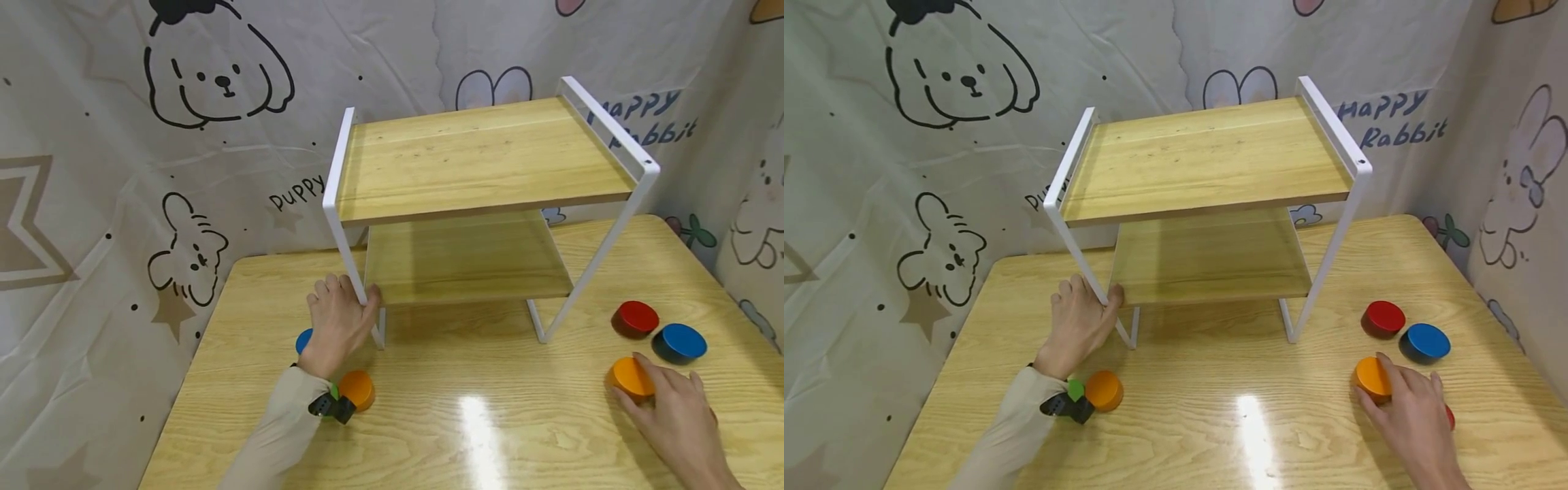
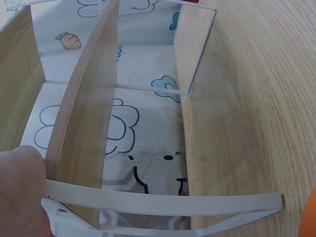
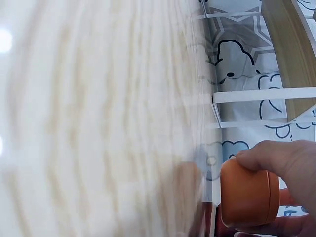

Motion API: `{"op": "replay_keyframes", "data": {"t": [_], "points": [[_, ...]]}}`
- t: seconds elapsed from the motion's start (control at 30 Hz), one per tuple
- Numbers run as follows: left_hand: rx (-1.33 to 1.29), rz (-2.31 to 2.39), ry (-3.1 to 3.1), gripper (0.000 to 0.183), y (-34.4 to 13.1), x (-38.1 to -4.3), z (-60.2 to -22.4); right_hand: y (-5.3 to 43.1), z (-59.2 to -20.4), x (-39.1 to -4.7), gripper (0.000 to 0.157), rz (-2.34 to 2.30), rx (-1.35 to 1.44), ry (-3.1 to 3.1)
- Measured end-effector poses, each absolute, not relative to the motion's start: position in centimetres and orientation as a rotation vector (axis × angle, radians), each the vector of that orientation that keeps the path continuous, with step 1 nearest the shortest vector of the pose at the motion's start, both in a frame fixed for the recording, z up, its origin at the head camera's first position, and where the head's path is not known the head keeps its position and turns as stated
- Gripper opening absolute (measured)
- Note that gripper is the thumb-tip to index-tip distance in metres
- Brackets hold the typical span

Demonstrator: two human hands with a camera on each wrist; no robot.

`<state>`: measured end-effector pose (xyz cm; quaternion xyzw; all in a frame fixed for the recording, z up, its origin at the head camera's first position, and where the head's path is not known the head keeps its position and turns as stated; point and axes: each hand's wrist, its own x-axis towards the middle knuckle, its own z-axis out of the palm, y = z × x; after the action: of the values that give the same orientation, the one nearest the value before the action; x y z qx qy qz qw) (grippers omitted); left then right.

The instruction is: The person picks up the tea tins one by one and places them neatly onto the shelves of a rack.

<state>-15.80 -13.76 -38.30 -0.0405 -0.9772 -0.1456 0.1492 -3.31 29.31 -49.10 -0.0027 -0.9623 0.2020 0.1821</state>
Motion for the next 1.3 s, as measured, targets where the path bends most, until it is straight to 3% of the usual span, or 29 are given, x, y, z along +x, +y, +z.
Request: {"op": "replay_keyframes", "data": {"t": [0.3, 1.3], "points": [[-0.100, -0.454, -2.844, 0.046, -13.9, -15.8, -38.3, 27.9, -48.4, -3.2, 0.067, 0.594, -0.031, -2.738], [-0.153, -0.426, -2.847, 0.043, -13.6, -15.5, -38.2, 23.1, -44.4, -4.4, 0.065, 0.632, 0.263, -2.484]]}}
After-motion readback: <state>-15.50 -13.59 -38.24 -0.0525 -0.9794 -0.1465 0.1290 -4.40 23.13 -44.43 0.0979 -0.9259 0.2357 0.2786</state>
